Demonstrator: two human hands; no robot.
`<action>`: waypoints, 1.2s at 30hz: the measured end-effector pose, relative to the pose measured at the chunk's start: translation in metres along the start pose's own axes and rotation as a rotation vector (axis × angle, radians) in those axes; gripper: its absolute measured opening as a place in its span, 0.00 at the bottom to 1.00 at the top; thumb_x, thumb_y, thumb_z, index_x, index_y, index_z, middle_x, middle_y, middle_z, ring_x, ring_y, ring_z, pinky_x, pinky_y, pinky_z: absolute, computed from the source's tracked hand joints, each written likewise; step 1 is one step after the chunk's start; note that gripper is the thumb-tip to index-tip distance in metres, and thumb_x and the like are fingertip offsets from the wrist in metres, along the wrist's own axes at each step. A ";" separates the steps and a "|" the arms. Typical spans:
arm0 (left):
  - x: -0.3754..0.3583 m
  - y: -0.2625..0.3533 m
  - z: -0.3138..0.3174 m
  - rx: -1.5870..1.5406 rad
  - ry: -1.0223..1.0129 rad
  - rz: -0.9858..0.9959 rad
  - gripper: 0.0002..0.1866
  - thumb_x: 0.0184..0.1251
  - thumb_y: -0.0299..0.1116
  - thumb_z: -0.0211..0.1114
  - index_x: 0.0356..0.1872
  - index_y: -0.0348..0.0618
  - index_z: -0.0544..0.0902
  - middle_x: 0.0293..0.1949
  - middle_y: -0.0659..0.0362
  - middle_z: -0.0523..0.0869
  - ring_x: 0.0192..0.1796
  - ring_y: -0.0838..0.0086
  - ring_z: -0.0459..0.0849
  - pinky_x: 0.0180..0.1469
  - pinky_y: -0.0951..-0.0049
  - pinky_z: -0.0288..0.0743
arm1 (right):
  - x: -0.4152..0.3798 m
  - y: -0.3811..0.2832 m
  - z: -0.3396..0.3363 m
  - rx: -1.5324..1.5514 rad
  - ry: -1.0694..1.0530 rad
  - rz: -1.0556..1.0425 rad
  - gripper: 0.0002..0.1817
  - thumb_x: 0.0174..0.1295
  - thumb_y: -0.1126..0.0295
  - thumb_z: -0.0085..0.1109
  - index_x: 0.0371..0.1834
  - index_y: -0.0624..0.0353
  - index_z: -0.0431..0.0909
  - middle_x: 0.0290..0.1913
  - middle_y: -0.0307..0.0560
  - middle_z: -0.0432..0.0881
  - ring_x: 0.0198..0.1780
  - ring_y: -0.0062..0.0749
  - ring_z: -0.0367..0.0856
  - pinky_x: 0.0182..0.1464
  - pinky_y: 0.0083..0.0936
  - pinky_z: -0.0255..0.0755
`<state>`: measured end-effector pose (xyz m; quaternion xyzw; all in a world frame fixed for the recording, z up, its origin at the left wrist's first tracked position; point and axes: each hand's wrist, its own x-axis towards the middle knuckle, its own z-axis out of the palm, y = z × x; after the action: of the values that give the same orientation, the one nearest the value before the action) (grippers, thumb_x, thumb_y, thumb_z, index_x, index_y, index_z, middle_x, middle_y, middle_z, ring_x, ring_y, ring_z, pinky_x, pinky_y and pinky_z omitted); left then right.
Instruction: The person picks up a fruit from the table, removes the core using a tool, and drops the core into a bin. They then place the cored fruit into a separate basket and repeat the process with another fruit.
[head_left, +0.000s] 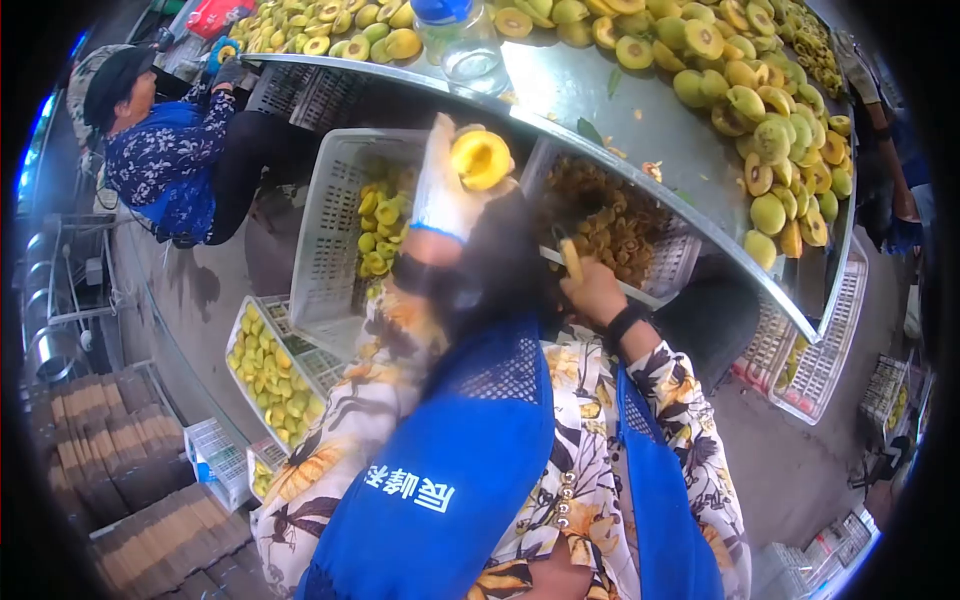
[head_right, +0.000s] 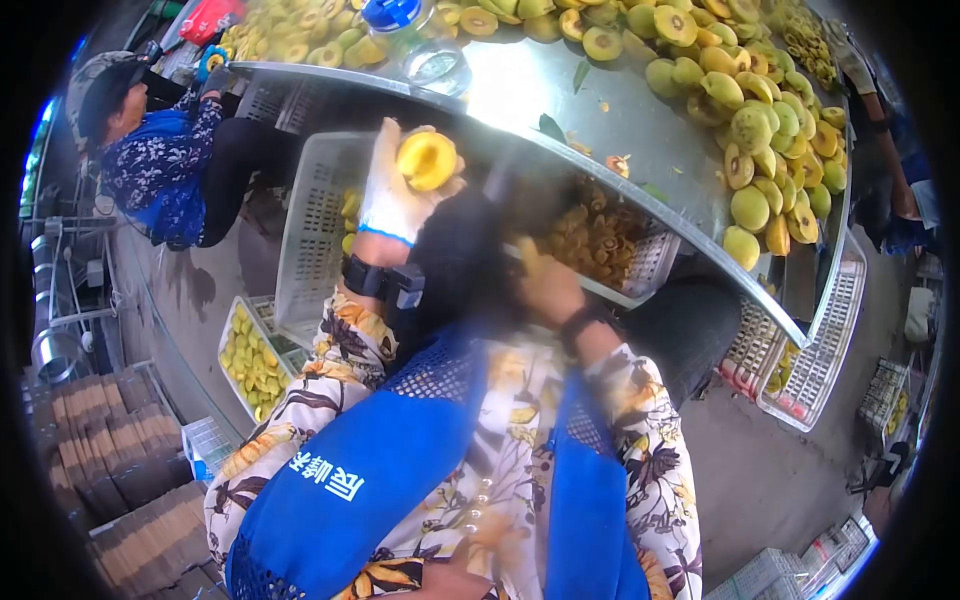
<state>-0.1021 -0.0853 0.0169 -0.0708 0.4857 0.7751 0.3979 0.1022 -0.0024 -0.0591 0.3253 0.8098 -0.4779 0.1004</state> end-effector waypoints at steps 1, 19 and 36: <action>0.001 -0.002 -0.001 -0.052 -0.024 -0.038 0.22 0.66 0.57 0.47 0.41 0.49 0.75 0.35 0.54 0.82 0.36 0.59 0.80 0.35 0.56 0.73 | -0.004 0.001 0.002 -0.158 0.191 -0.256 0.13 0.54 0.67 0.58 0.36 0.65 0.73 0.24 0.51 0.79 0.22 0.38 0.79 0.26 0.29 0.73; -0.008 -0.069 0.033 0.349 -0.147 0.212 0.20 0.70 0.47 0.50 0.41 0.38 0.77 0.34 0.57 0.81 0.33 0.75 0.79 0.34 0.79 0.75 | -0.011 -0.053 -0.001 0.509 0.154 -0.070 0.12 0.58 0.68 0.50 0.39 0.66 0.68 0.17 0.41 0.71 0.10 0.22 0.68 0.12 0.20 0.62; 0.003 0.004 -0.025 -0.041 -0.231 -0.050 0.27 0.67 0.57 0.44 0.42 0.42 0.77 0.34 0.48 0.82 0.32 0.62 0.82 0.33 0.71 0.79 | -0.019 -0.024 -0.061 0.330 -0.292 -0.248 0.13 0.51 0.64 0.54 0.32 0.63 0.76 0.30 0.54 0.80 0.35 0.41 0.79 0.40 0.32 0.71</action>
<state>-0.1132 -0.1049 0.0051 -0.0012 0.4190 0.7777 0.4687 0.1109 0.0323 -0.0009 0.1631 0.7312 -0.6544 0.1024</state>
